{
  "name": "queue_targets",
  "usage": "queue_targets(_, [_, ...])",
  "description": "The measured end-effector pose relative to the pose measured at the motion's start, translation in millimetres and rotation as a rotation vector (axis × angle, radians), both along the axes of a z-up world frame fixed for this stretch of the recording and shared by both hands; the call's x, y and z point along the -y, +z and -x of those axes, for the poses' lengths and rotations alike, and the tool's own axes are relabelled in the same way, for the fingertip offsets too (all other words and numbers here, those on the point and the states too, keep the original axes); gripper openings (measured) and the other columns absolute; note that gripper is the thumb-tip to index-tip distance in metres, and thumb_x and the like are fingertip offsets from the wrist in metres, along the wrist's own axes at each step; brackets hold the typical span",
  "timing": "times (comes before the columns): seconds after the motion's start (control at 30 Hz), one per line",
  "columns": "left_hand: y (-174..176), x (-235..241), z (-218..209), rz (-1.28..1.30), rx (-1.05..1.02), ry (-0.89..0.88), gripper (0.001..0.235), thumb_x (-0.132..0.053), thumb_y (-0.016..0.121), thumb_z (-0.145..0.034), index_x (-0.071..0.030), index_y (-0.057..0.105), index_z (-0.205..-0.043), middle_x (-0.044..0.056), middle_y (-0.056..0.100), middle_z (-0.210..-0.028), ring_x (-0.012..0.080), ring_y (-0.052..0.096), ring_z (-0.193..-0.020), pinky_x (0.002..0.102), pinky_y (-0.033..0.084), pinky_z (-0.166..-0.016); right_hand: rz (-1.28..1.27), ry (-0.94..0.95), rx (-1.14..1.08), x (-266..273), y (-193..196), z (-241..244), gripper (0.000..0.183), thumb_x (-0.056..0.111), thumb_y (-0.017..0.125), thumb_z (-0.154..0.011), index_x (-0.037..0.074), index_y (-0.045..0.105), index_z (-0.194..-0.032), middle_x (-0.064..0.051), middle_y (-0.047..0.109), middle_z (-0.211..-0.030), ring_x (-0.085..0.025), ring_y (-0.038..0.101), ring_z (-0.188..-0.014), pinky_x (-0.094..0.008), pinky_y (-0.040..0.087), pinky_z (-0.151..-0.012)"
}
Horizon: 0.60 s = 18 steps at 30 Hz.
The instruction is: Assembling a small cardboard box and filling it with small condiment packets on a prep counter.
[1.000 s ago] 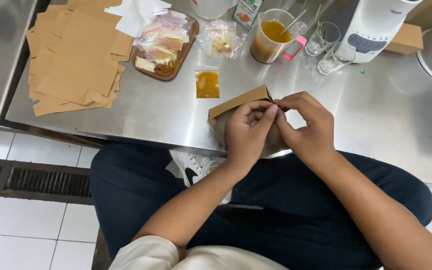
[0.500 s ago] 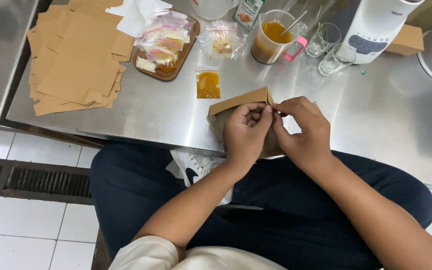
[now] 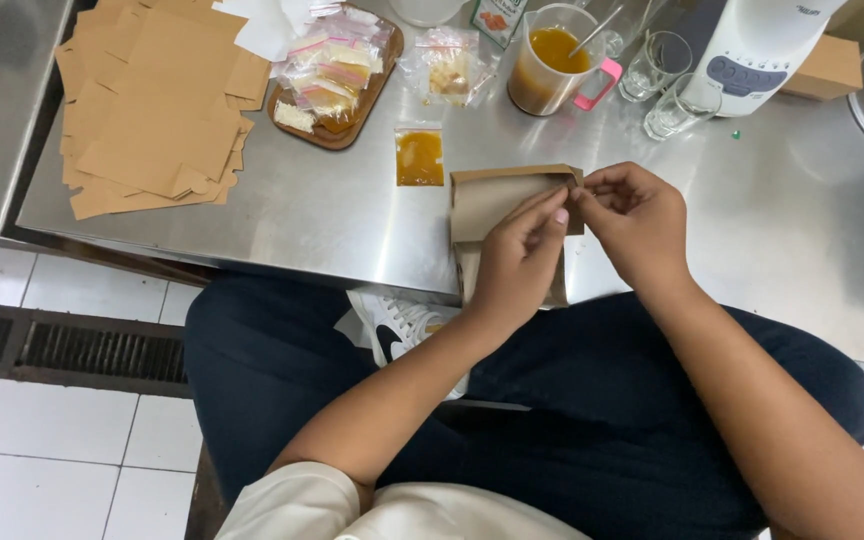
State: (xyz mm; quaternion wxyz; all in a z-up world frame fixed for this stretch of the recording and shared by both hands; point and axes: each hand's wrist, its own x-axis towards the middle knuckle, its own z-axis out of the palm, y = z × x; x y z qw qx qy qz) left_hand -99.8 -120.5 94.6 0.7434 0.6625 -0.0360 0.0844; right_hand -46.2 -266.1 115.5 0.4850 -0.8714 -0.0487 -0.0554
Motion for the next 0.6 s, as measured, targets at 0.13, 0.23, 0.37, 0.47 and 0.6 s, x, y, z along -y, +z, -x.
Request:
queue_targets(0.13, [8.5,-8.4,1.3,-0.227,0.052,-0.071,0.043,-0.025,0.059,-0.105,-0.001,0.060,-0.140,0.023,0.065,-0.136,0.0384,0.065,-0.124,0.046,0.057,-0.098,0.092,-0.064,-0.039,18.8,-24.2,-20.7,0.008,0.002,0.073,-0.092,0.001,0.073,-0.100,-0.012,0.070,-0.085,-0.016,0.069,-0.076,-0.031,0.056,-0.065])
queue_targets(0.23, [18.2,-28.1,-2.3,-0.435,0.204,0.155,0.021,-0.017,0.068,-0.098,-0.010,0.072,-0.117,0.006,0.074,-0.100,0.0247,0.072,-0.093,0.036,0.060,-0.079,0.122,-0.085,0.014,30.0,-40.6,-29.3,0.005,0.002,0.068,-0.089,0.001,0.071,-0.094,-0.009,0.066,-0.075,-0.011,0.060,-0.070,-0.027,0.049,-0.057])
queue_targets(0.37, [17.8,-57.0,-13.9,-0.719,0.010,0.248,0.042,-0.030,0.073,-0.091,0.000,0.059,-0.118,0.018,0.067,-0.098,0.0340,0.071,-0.093,0.044,0.059,-0.076,0.096,-0.105,0.051,31.1,-44.7,-26.6,0.006,0.000,0.062,-0.089,-0.003,0.066,-0.092,-0.010,0.058,-0.071,-0.017,0.055,-0.069,-0.032,0.046,-0.057])
queue_targets(0.47, [-3.3,-60.0,-19.6,-0.738,-0.156,0.139,0.036,-0.033,0.069,-0.092,-0.002,0.061,-0.108,0.014,0.069,-0.088,0.0320,0.073,-0.085,0.042,0.059,-0.068,0.113,-0.085,0.086,19.8,-34.5,-15.6,0.005,-0.002,0.059,-0.091,-0.005,0.063,-0.093,-0.012,0.056,-0.071,-0.021,0.054,-0.070,-0.036,0.046,-0.060])
queue_targets(0.6, [-2.4,-56.3,-20.1,-0.764,-0.058,0.216,0.014,-0.013,0.059,-0.097,-0.002,0.066,-0.092,0.012,0.068,-0.073,0.0283,0.072,-0.072,0.037,0.057,-0.062,0.106,-0.068,0.130,12.7,-29.2,-3.5,0.003,-0.001,0.061,-0.095,-0.003,0.062,-0.095,-0.014,0.058,-0.072,-0.022,0.057,-0.070,-0.034,0.047,-0.059])
